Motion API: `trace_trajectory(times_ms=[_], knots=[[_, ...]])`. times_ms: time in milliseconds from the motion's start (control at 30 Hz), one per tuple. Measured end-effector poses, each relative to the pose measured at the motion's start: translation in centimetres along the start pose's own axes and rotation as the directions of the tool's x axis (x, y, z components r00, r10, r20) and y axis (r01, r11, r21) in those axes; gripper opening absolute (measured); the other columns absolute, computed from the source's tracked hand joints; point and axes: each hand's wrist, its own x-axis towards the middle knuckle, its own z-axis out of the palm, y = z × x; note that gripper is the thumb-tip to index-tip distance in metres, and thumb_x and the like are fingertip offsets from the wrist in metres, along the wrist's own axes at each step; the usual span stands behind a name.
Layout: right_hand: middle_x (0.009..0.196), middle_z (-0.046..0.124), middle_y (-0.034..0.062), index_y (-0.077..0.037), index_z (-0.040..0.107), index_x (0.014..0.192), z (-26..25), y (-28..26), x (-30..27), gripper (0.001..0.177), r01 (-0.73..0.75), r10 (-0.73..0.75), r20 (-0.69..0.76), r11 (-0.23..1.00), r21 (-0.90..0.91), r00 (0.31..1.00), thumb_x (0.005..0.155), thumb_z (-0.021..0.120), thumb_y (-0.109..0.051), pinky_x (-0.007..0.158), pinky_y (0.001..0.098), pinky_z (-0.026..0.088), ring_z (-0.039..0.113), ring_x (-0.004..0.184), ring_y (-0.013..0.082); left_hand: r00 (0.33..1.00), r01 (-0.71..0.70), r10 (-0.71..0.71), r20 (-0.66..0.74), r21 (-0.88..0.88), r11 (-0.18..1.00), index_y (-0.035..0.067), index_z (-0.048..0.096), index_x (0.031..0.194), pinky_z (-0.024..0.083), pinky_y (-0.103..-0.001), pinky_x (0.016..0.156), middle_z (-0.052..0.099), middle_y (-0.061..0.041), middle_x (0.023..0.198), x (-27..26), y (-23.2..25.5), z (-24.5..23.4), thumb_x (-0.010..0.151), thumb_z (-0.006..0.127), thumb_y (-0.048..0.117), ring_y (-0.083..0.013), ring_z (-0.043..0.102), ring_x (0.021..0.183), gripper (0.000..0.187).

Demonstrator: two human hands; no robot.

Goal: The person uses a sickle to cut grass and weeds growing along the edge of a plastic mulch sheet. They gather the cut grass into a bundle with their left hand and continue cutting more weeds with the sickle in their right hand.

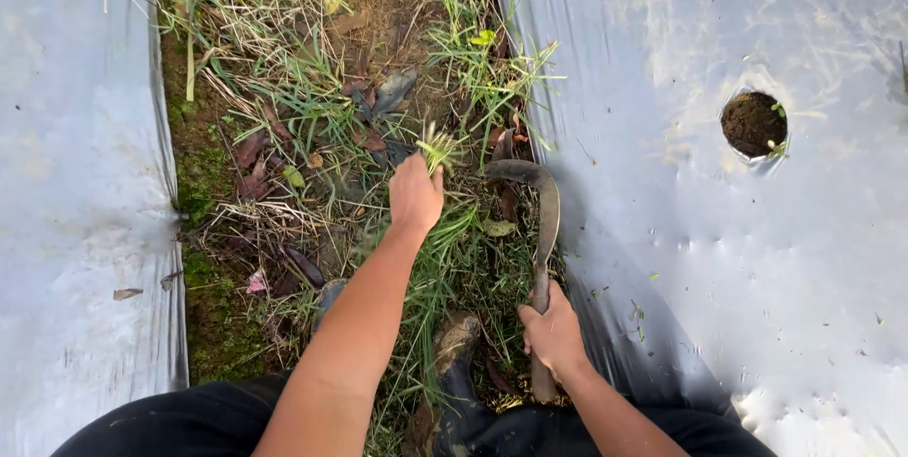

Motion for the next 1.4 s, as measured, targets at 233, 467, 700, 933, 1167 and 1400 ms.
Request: trace_trajectory(times_ms=[233, 467, 700, 933, 1167, 1400], knots=[[0.063, 0.055, 0.0131, -0.010, 0.048, 0.100, -1.0, -1.5, -0.7, 0.012, -0.041, 0.041, 0.004, 0.998, -0.036, 0.999, 0.092, 0.058, -0.013, 0.052, 0.0416, 0.046, 0.050, 0.047, 0.0242, 0.900, -0.103, -0.155, 0.407, 0.545, 0.832, 0.000, 0.046, 0.143, 0.049, -0.051, 0.100, 0.057, -0.018, 0.132, -2.9, 5.0, 0.2, 0.069, 0.053, 0.104, -0.0339, 0.060, 0.118, 0.127], [0.079, 0.060, 0.0096, -0.015, 0.051, 0.108, -1.5, 0.4, 0.0, 0.018, 0.020, -0.024, -0.011, 0.967, -0.254, 1.000, 0.094, 0.060, -0.020, 0.055, 0.0427, 0.049, 0.055, 0.054, 0.0239, 0.899, -0.292, -0.074, 0.432, 0.715, 0.635, 0.008, 0.044, 0.129, 0.048, -0.046, 0.091, 0.049, -0.020, 0.129, -4.7, 2.4, 3.7, 0.096, 0.051, 0.073, -0.0342, 0.060, 0.107, 0.073], [0.078, 0.066, 0.0128, -0.015, 0.051, 0.112, -1.6, 2.1, 1.4, 0.023, 0.063, -0.080, -0.026, 0.908, -0.415, 0.996, 0.092, 0.060, -0.021, 0.063, 0.0464, 0.043, 0.055, 0.065, 0.0316, 0.846, -0.322, -0.108, 0.521, 0.662, 0.677, 0.010, 0.047, 0.134, 0.049, -0.043, 0.096, 0.055, -0.010, 0.117, -3.9, 2.4, 3.1, 0.095, 0.040, 0.083, -0.0227, 0.058, 0.101, 0.083], [0.074, 0.060, 0.0127, -0.015, 0.048, 0.103, -1.7, 2.4, 1.6, 0.017, 0.045, -0.060, -0.022, 0.909, -0.413, 0.998, 0.092, 0.061, -0.020, 0.058, 0.0460, 0.041, 0.052, 0.060, 0.0301, 0.790, -0.056, -0.296, 0.538, 0.543, 0.838, 0.017, 0.034, 0.146, 0.042, -0.058, 0.107, 0.043, -0.012, 0.139, -3.0, 3.2, 3.8, 0.102, 0.055, 0.054, -0.0320, 0.048, 0.125, 0.061], [0.069, 0.055, 0.0095, -0.013, 0.047, 0.098, -1.5, 1.6, 0.8, 0.014, 0.059, -0.083, -0.067, 0.953, -0.299, 0.994, 0.093, 0.059, -0.018, 0.055, 0.0443, 0.041, 0.047, 0.056, 0.0245, 0.936, -0.056, -0.087, 0.340, 0.389, 0.920, 0.010, 0.047, 0.115, 0.048, -0.035, 0.054, 0.060, -0.011, 0.088, -4.6, 0.0, 5.3, 0.106, 0.037, 0.011, -0.0221, 0.055, 0.070, 0.014], [0.074, 0.058, 0.0094, -0.016, 0.048, 0.110, -1.0, 3.7, 1.6, 0.016, 0.049, -0.047, 0.015, 0.912, -0.406, 0.999, 0.097, 0.058, -0.020, 0.053, 0.0438, 0.041, 0.050, 0.056, 0.0243, 0.843, 0.239, -0.282, 0.458, 0.151, 0.959, 0.004, 0.041, 0.130, 0.056, -0.042, 0.062, 0.069, -0.009, 0.079, -4.9, 1.3, 1.4, 0.101, 0.028, 0.003, -0.0264, 0.066, 0.066, 0.032]])
